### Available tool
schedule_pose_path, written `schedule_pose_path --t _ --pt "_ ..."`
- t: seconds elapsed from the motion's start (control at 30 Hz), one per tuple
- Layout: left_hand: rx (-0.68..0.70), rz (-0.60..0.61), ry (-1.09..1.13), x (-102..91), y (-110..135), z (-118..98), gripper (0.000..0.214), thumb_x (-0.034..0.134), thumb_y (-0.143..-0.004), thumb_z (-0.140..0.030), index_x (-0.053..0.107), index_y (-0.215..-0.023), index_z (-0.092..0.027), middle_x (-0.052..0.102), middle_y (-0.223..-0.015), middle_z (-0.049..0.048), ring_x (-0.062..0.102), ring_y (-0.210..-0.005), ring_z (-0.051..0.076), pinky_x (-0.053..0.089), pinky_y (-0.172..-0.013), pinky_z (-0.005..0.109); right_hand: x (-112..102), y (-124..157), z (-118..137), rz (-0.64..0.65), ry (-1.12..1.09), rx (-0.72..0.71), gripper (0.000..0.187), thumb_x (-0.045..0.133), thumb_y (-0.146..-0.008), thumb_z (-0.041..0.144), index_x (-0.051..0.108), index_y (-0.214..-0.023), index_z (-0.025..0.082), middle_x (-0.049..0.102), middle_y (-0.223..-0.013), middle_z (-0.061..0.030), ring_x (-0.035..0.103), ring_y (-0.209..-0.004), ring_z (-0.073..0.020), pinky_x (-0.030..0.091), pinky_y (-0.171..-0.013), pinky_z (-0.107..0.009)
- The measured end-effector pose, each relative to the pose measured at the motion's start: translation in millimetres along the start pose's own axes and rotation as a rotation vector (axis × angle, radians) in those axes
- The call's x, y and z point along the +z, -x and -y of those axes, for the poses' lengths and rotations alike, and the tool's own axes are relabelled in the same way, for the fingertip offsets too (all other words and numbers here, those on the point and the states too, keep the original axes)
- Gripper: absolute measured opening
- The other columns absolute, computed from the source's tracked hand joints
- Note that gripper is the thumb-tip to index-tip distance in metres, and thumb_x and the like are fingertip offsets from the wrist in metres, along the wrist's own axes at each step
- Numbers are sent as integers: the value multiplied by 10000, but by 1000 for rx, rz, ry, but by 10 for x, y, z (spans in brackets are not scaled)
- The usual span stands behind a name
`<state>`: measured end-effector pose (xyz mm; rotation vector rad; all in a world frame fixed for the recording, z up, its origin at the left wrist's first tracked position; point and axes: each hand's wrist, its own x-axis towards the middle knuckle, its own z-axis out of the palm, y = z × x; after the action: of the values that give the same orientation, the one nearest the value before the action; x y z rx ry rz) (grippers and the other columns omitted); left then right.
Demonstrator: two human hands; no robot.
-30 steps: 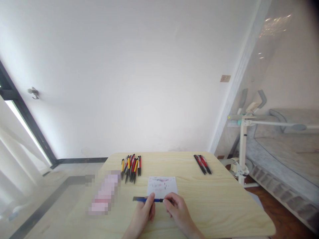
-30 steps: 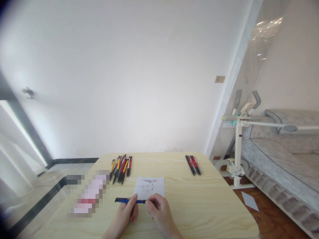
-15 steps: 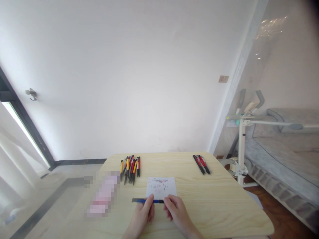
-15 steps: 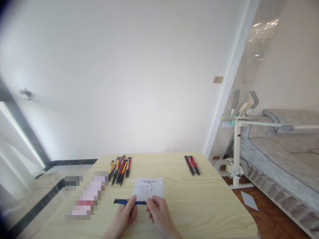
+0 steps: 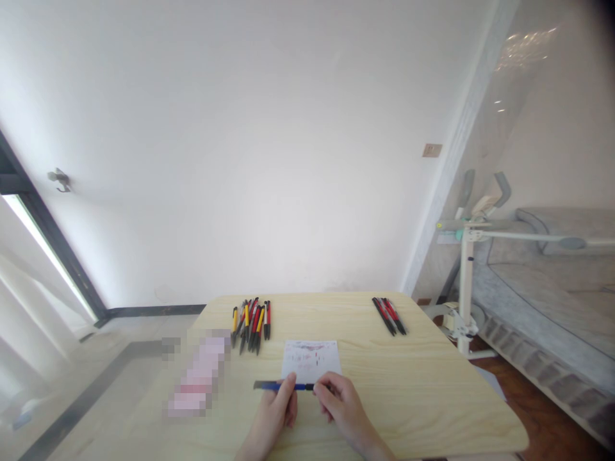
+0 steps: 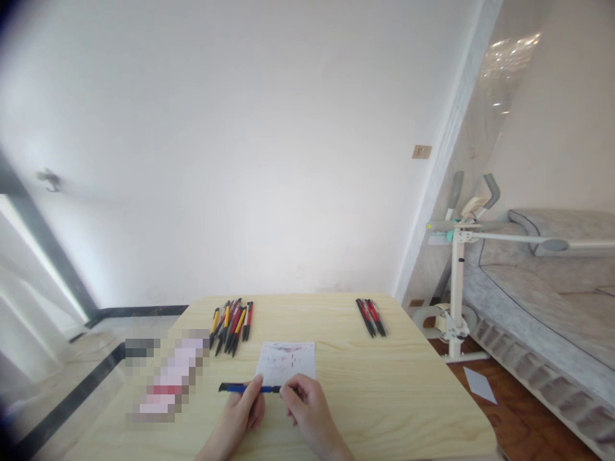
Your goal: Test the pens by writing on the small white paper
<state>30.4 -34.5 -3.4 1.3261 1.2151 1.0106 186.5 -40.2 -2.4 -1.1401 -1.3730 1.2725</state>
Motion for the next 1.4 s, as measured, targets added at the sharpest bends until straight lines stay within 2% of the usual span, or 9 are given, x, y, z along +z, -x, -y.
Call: schedule_pose_path --t 0.43,0.6,0.77,1.0,1.4 --pt "-7 -5 69 6 -18 64 584 344 -800 -572 375 -340 -213 322 -294 -44 364 -324 101 285 -404 243 -1 -27 -65 51 -116 -57 226 645 -674 344 534 -764 170 489 -616 41 410 -475 -64 350 -396 -161" --pt "-13 -14 73 8 -13 63 591 337 -797 -581 371 -335 -216 322 -289 -43 364 -321 101 288 -406 246 16 -32 -50 24 -103 -10 273 600 -699 423 531 -719 159 495 -580 40 398 -424 -54 328 -370 -161" --pt "8 -7 68 3 -12 56 589 337 -810 -562 372 -338 -212 322 -295 -46 367 -325 98 299 -413 240 27 -10 -7 -12 -28 -32 374 523 -755 489 513 -611 144 482 -517 35 407 -399 -52 312 -368 -161" --pt "23 1 56 -3 -9 47 596 324 -821 -549 372 -331 -213 334 -294 -40 376 -330 101 315 -425 236 31 -7 -55 -40 -20 -28 448 475 -775 542 527 -602 132 475 -490 27 412 -391 -59 307 -363 -166" --pt "7 0 52 -5 -20 77 587 336 -810 -561 371 -339 -212 334 -293 -43 375 -330 99 315 -425 234 28 19 13 -31 -7 -66 344 512 -789 451 501 -621 151 478 -540 31 428 -432 -66 327 -404 -174"
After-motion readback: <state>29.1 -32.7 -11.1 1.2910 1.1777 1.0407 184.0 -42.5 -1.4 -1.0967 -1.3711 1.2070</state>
